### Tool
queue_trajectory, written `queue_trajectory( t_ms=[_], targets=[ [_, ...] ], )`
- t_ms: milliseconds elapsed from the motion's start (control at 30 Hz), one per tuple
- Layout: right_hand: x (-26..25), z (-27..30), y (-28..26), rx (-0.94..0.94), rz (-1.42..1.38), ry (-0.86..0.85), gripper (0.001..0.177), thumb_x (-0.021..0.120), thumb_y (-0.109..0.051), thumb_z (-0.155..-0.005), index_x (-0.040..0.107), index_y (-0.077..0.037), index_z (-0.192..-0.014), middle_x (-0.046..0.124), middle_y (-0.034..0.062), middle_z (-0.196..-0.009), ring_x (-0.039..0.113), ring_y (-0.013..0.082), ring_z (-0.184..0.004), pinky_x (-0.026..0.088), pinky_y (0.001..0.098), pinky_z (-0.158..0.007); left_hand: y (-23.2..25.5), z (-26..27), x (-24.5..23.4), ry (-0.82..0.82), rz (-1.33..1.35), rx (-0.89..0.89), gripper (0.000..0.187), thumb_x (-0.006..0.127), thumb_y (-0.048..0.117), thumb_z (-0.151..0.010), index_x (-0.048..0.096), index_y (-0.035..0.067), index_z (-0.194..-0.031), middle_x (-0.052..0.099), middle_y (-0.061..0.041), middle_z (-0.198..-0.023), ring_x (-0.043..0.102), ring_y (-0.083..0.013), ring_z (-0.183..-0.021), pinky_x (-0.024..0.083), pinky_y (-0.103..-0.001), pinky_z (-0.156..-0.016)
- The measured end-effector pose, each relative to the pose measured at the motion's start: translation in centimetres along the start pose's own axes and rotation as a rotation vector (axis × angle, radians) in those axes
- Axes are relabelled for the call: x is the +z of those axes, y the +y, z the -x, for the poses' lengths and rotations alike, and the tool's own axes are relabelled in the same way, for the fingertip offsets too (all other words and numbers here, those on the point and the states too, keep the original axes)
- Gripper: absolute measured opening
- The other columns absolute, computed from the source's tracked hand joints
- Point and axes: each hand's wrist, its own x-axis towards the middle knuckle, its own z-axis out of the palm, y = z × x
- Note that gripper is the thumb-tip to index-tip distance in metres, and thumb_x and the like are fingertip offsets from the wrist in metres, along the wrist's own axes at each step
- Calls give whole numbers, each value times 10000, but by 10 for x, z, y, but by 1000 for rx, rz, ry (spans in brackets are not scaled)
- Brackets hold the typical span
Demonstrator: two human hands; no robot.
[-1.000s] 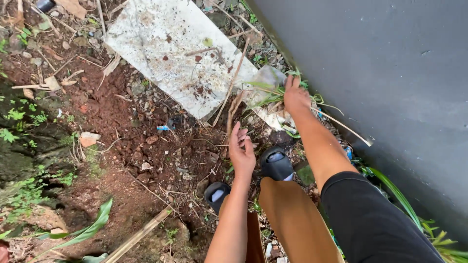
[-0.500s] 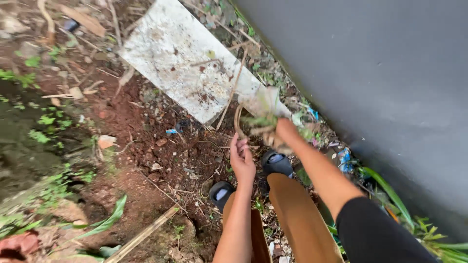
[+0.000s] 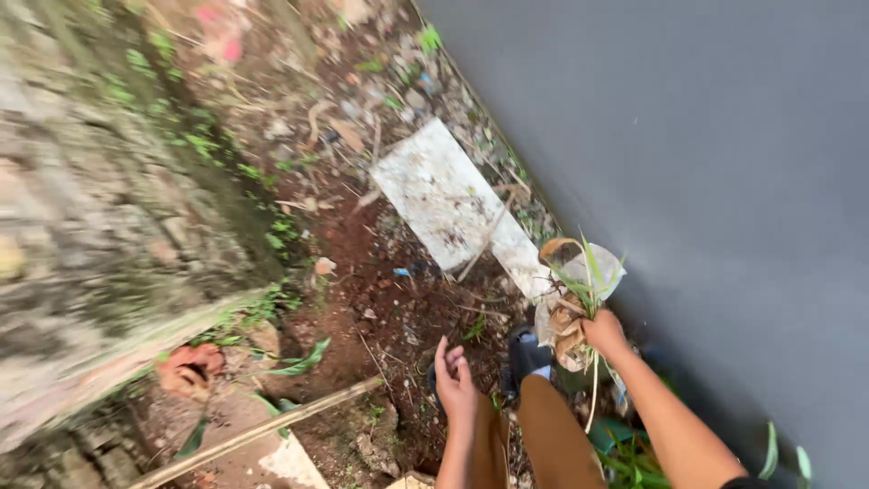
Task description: Picking up plant debris and leaves from a narrow garden path
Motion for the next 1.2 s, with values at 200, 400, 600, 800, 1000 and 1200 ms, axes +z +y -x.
queue_trajectory(
  t_ms=[200, 400, 600, 800, 1000, 1200],
  targets=[
    [-125, 149, -139, -192, -213, -124, 220, 541, -138, -907, 736, -37, -911, 732, 165, -839, 596, 260, -688, 429, 424, -625, 97, 53, -42, 65, 39, 12, 528, 538, 221, -968, 509, 194, -1494, 719, -19, -1169, 675, -135, -977, 530, -298, -869],
    [-197, 258, -224, -471, -397, -108, 303, 653, -137, -827, 828, -35, -1052, 804, 104, -1074, 700, 214, -996, 556, 399, -887, 215, 92, -66, 85, 147, 147, 526, 546, 207, -965, 501, 188, -1488, 697, -27, -1199, 654, -141, -966, 533, -288, -741],
    [-270, 363, -287, -527, -358, -155, 278, 649, -70, -846, 803, -18, -1071, 799, 180, -1043, 740, 322, -933, 564, 434, -826, 336, 136, -99, 171, 149, 147, 521, 597, 116, -952, 511, 201, -1458, 709, -3, -1183, 674, -135, -985, 599, -245, -784],
    [-307, 430, -327, -743, -309, -68, 269, 715, -95, -721, 811, 11, -949, 767, 219, -856, 733, 380, -898, 552, 488, -847, 400, 169, -118, 249, 325, 328, 578, 556, -46, -926, 519, 139, -1473, 712, -126, -1120, 669, -179, -913, 569, -268, -771],
    [-316, 401, -370, -845, -212, -15, 255, 717, -148, -757, 822, -45, -965, 778, 186, -876, 740, 387, -942, 555, 484, -850, 407, 123, -120, 245, 390, 497, 626, 564, -58, -877, 513, 112, -1478, 687, -213, -1113, 691, -229, -911, 575, -367, -852],
    [-323, 442, -420, -870, -158, -4, 289, 686, -148, -786, 807, -6, -1007, 774, 224, -930, 717, 425, -1019, 544, 504, -891, 461, 106, -164, 271, 310, 491, 576, 617, -7, -890, 563, 134, -1445, 729, -186, -1106, 716, -223, -859, 587, -340, -799]
  ],
)
